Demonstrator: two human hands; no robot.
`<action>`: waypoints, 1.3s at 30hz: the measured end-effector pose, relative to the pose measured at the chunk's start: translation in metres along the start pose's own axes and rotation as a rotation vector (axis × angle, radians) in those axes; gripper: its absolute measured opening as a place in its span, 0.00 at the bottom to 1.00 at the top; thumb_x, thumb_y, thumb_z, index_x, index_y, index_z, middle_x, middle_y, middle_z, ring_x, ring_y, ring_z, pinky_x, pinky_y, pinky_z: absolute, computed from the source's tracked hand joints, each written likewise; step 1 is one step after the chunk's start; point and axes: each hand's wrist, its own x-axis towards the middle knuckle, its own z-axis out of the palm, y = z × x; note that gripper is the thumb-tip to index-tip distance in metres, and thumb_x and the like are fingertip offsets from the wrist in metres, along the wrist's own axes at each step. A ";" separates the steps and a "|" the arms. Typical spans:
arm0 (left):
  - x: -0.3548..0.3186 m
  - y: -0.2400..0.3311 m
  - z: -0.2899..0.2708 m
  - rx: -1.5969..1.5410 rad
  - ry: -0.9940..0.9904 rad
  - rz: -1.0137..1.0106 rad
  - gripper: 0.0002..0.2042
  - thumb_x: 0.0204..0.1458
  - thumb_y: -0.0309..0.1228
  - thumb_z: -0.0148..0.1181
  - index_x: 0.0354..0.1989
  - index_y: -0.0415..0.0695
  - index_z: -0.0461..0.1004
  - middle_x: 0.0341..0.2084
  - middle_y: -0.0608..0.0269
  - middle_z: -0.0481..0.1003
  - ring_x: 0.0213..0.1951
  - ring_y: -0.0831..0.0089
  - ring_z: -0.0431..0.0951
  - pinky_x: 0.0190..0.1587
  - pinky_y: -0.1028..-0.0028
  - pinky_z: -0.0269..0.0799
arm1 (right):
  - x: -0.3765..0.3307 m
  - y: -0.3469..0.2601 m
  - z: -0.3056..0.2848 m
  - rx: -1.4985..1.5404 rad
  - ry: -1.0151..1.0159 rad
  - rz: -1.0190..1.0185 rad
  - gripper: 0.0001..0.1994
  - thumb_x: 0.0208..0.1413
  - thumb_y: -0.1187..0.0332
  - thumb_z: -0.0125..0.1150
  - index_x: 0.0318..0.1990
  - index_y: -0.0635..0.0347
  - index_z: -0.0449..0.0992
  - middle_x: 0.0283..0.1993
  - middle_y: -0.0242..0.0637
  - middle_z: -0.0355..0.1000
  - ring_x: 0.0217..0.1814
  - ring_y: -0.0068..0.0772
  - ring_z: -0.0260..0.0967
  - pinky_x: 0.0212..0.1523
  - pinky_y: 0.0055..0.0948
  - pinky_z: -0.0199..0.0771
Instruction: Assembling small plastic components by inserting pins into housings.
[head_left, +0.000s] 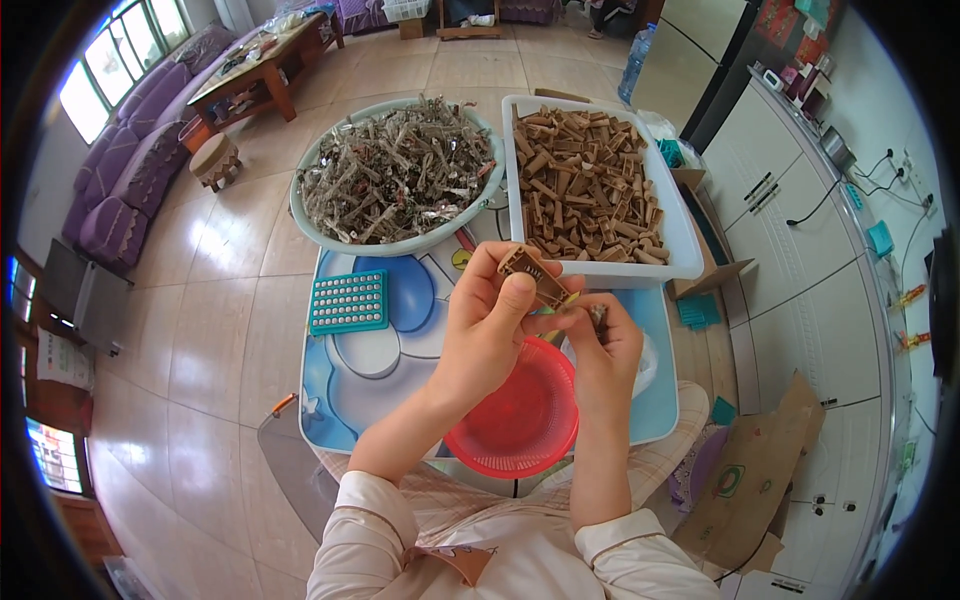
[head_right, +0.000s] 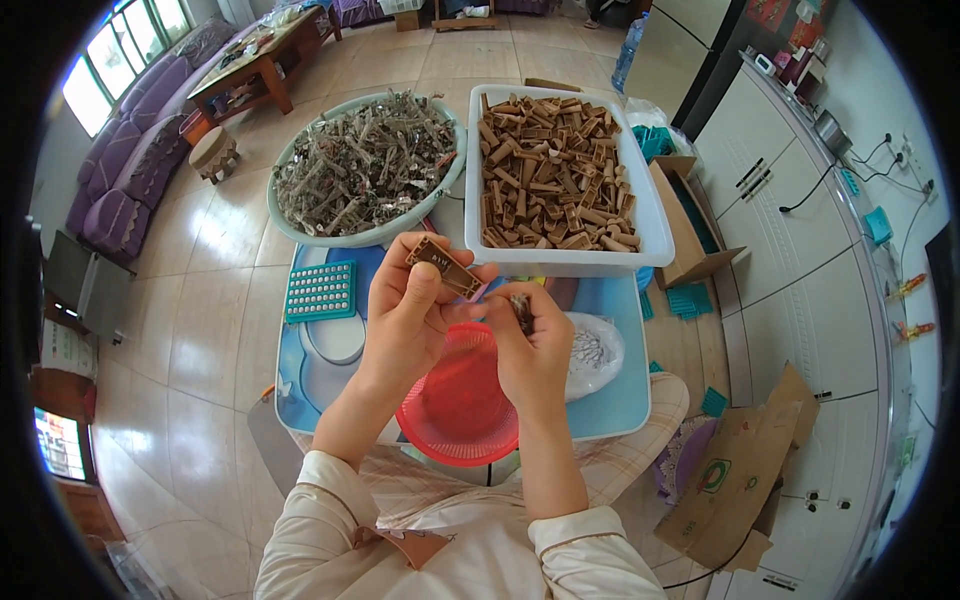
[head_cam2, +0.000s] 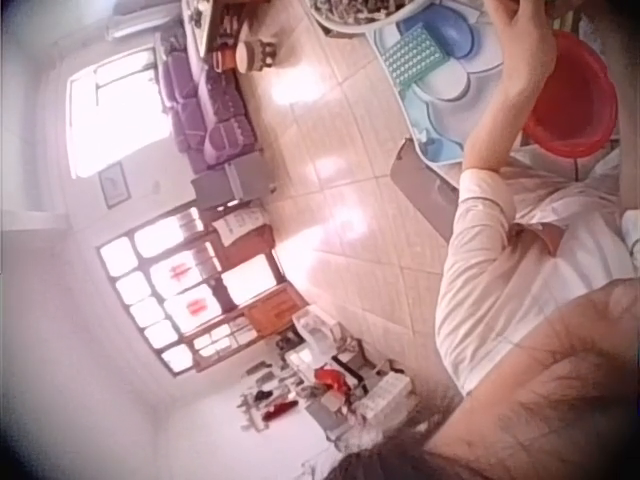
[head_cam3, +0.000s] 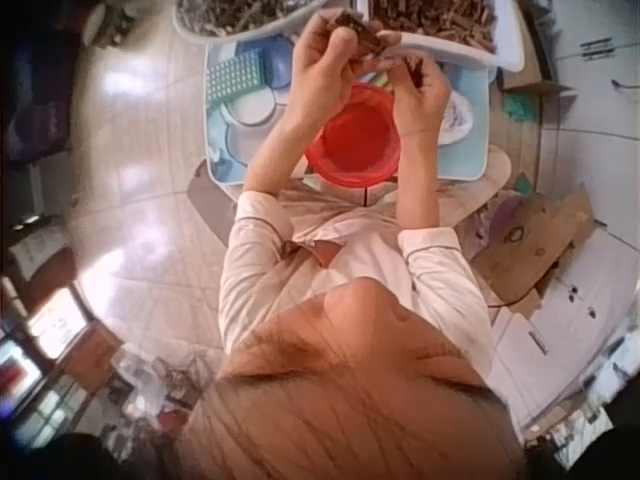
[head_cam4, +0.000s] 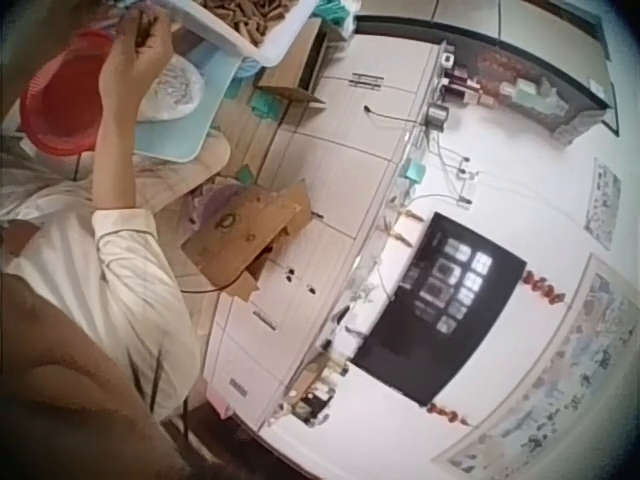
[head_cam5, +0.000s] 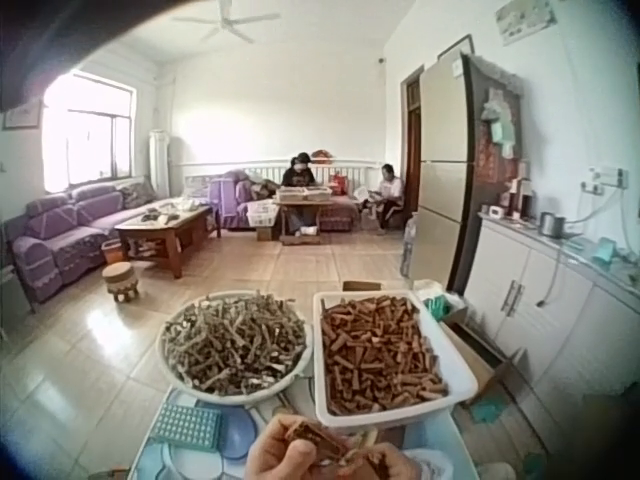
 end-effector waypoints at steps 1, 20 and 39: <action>0.000 -0.001 0.001 -0.005 0.010 -0.008 0.07 0.56 0.29 0.42 0.40 0.40 0.58 0.38 0.58 0.66 0.44 0.64 0.71 0.40 0.71 0.74 | 0.001 0.000 0.000 -0.006 0.001 0.012 0.05 0.50 0.72 0.55 0.28 0.63 0.70 0.19 0.20 0.58 0.21 0.09 0.48 0.21 0.11 0.47; -0.044 0.155 -0.120 0.347 0.708 1.273 0.14 0.50 0.29 0.52 0.41 0.34 0.63 0.38 0.51 0.69 0.42 0.57 0.72 0.43 0.68 0.73 | 0.044 0.094 0.128 -0.732 -1.081 -0.270 0.23 0.41 0.66 0.60 0.47 0.59 0.64 0.43 0.47 0.65 0.45 0.41 0.64 0.45 0.32 0.64; -0.066 0.177 -0.183 -0.019 0.618 1.282 0.12 0.50 0.30 0.52 0.37 0.32 0.66 0.34 0.52 0.71 0.44 0.59 0.71 0.43 0.74 0.74 | 0.050 0.143 0.225 -1.188 -1.388 -0.349 0.39 0.28 0.62 0.66 0.56 0.36 0.59 0.53 0.44 0.55 0.56 0.46 0.52 0.52 0.48 0.56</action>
